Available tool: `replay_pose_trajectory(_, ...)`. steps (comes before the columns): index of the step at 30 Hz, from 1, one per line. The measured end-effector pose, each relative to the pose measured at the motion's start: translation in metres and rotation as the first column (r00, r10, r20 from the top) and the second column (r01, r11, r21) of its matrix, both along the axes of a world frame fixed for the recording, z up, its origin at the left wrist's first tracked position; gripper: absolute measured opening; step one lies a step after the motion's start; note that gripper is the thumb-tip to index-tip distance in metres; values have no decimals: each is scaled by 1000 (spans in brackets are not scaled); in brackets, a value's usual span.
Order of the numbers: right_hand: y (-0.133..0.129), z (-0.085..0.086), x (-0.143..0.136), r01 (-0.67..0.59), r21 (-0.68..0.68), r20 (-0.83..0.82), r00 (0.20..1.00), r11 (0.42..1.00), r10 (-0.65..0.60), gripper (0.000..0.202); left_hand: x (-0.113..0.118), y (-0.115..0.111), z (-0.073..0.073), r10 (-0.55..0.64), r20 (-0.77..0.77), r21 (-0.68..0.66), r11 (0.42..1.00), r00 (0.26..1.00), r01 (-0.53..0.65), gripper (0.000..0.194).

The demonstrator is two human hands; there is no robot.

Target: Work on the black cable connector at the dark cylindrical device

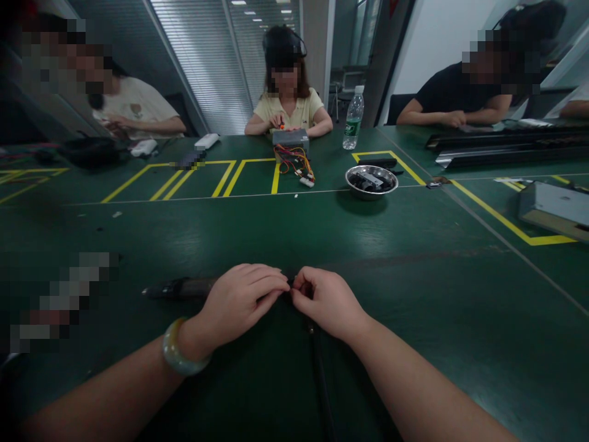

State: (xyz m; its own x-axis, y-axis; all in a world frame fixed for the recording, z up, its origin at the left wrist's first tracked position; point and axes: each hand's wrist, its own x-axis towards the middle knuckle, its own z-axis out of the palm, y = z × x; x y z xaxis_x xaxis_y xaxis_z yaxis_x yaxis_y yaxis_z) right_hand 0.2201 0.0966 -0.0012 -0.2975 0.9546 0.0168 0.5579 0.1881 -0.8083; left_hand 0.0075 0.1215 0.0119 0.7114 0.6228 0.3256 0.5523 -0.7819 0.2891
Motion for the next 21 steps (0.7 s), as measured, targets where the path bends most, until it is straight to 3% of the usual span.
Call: replay_pose_trajectory(21,0,-3,1,1,-4,-12,1000,1000,-1,6,3,-1,1,60,11,-13,998,998,-60,19)
